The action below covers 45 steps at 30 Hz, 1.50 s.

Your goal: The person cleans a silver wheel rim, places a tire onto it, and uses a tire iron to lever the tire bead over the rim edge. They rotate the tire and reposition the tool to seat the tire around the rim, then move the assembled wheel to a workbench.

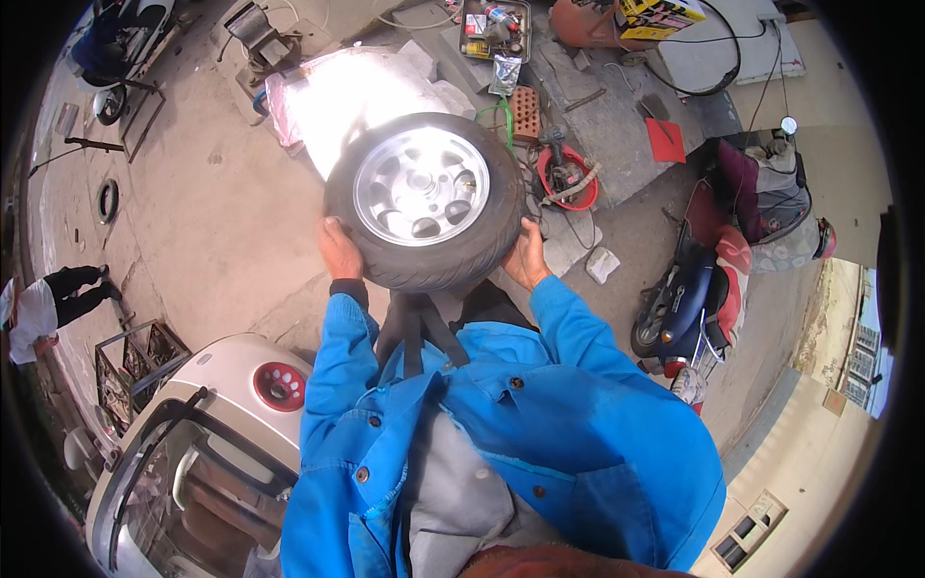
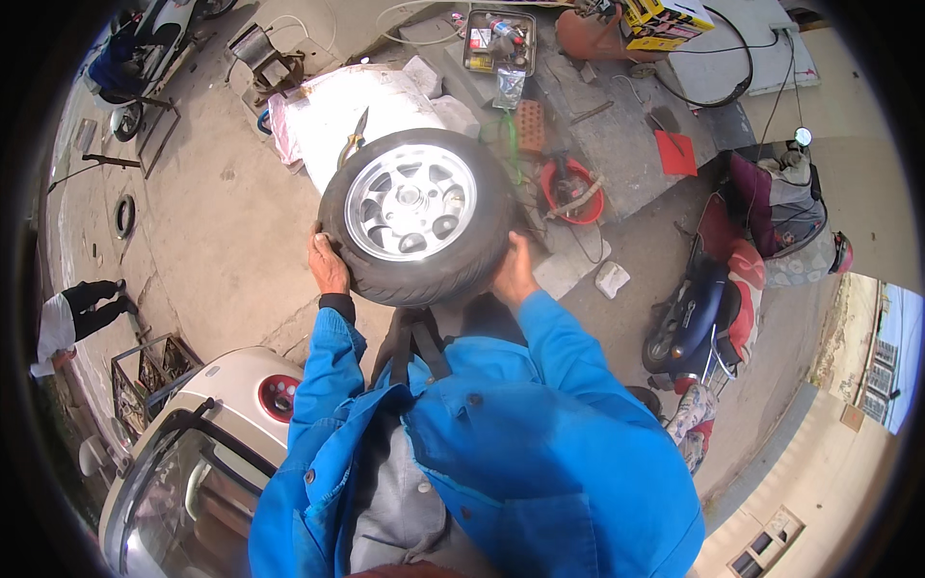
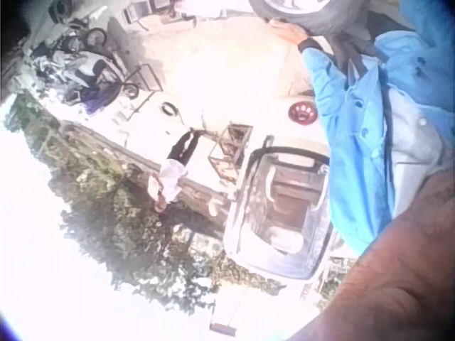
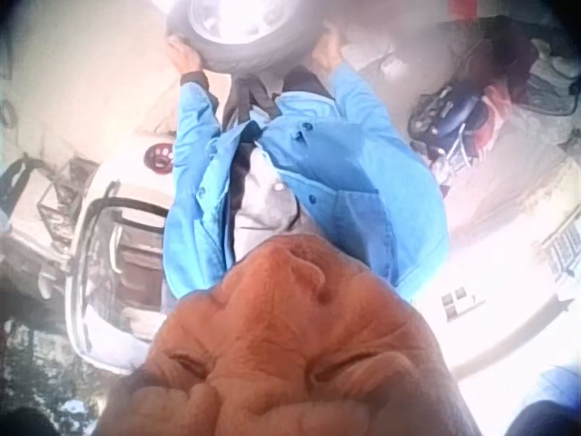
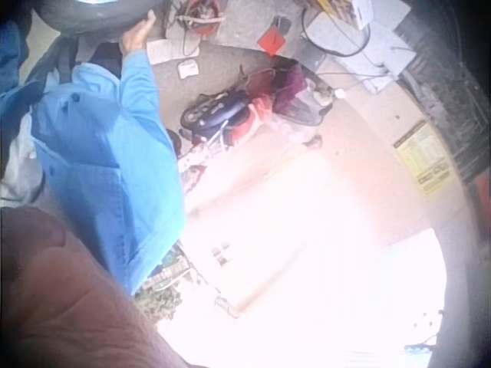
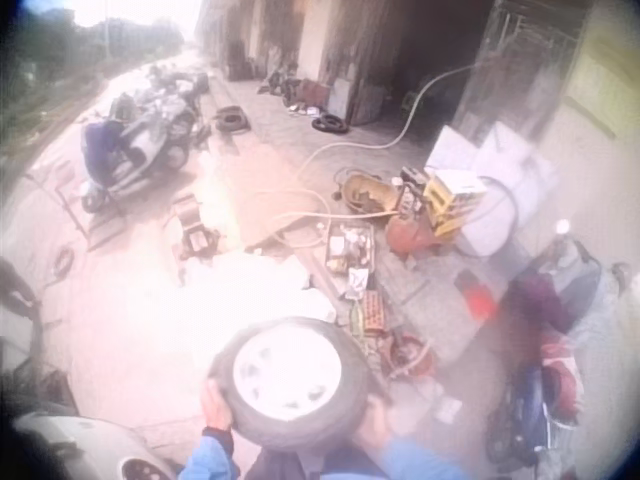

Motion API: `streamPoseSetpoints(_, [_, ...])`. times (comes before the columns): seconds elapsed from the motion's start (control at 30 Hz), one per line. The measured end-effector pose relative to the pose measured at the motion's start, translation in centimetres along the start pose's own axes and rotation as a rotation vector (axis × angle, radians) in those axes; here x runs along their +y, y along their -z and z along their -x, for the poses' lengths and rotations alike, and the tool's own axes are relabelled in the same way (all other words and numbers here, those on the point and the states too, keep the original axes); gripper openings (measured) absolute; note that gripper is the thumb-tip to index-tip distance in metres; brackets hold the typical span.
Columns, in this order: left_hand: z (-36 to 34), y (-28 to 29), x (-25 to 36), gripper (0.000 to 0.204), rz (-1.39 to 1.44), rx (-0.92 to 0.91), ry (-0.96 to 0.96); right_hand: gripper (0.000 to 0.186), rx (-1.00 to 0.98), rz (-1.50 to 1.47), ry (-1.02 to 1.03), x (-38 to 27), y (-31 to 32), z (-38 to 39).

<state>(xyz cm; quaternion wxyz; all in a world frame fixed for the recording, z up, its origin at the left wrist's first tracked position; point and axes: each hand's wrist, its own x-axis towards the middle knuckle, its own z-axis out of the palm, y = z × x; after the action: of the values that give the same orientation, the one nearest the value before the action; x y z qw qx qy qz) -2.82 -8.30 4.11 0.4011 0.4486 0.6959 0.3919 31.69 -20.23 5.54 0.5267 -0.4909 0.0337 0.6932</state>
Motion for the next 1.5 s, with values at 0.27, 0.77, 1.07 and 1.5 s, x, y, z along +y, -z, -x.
streamPoseSetpoints(0.27, [-1.4,1.0,-12.0,0.044,-0.086,-0.132,-0.257,0.115,0.445,0.981,0.261,3.1,1.0,-1.1])
streamPoseSetpoints(0.77, [-9.3,2.4,-5.5,0.024,-0.246,-0.192,-0.263,0.13,0.683,1.186,0.278,3.8,-2.6,-6.3])
streamPoseSetpoints(1.07, [-28.4,-4.5,-2.0,0.016,-0.773,-0.279,-0.466,0.133,0.681,1.131,0.283,4.4,-3.6,-6.7])
streamPoseSetpoints(1.5, [-30.0,3.8,-4.5,0.028,-0.421,-0.485,-0.245,0.133,0.712,1.135,0.399,2.9,1.6,-8.0])
